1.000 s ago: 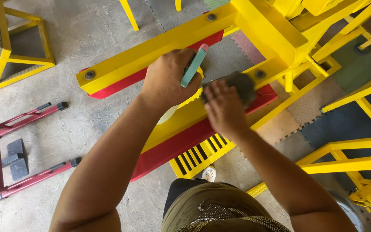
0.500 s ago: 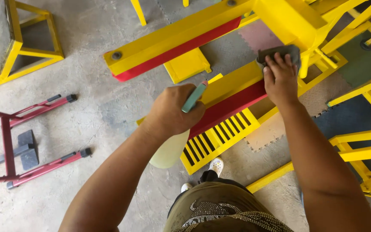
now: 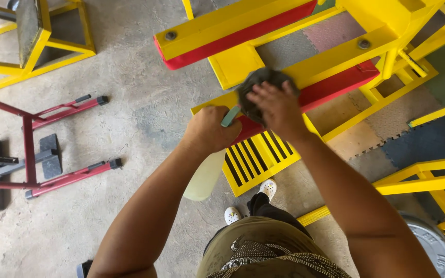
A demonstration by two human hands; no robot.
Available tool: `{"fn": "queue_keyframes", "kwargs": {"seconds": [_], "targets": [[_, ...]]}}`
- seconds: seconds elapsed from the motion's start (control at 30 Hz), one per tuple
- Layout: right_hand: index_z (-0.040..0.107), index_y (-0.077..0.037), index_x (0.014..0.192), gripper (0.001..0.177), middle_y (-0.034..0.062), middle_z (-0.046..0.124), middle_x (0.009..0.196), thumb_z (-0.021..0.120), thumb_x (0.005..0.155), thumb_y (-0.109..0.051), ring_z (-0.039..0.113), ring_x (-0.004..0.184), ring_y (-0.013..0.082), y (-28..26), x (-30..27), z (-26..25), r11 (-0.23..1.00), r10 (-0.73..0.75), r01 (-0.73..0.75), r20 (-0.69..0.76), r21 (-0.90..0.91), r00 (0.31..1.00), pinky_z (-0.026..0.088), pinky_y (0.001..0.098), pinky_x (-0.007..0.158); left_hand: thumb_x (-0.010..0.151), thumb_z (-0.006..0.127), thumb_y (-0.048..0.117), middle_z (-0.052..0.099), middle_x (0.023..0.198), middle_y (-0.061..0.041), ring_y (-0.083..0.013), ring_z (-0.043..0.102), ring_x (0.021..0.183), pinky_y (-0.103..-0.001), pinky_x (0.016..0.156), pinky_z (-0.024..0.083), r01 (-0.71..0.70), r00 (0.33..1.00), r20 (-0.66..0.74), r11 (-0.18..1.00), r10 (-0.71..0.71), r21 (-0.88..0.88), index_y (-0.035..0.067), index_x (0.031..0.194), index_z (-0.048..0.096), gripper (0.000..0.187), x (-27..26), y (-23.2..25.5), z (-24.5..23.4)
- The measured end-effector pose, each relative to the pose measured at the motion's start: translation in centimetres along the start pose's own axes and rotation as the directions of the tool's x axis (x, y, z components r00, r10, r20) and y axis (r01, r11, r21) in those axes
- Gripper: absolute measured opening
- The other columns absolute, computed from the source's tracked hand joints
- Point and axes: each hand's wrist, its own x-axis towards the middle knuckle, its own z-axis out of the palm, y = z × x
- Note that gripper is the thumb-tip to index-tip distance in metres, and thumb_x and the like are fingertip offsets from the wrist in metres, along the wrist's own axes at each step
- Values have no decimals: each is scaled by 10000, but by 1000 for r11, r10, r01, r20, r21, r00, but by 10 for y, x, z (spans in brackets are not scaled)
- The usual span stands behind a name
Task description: Wiping down and sanitizing parts of a yellow gym machine with a cloth and spray bottle.
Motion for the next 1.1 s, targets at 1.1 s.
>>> {"fn": "queue_keyframes", "kwargs": {"seconds": [1.1], "targets": [[693,-63,1353,327,153,666,1424,567,1096,-222,511,1424,367,19,13,20,968,245,-252,-279,12,929,200,668,1218,838,683,298,706,748,-188,-380,718,722,-441,679,560,61,966,-219,945,-137,-321,54,941,710,266,-69,-90,9]]}}
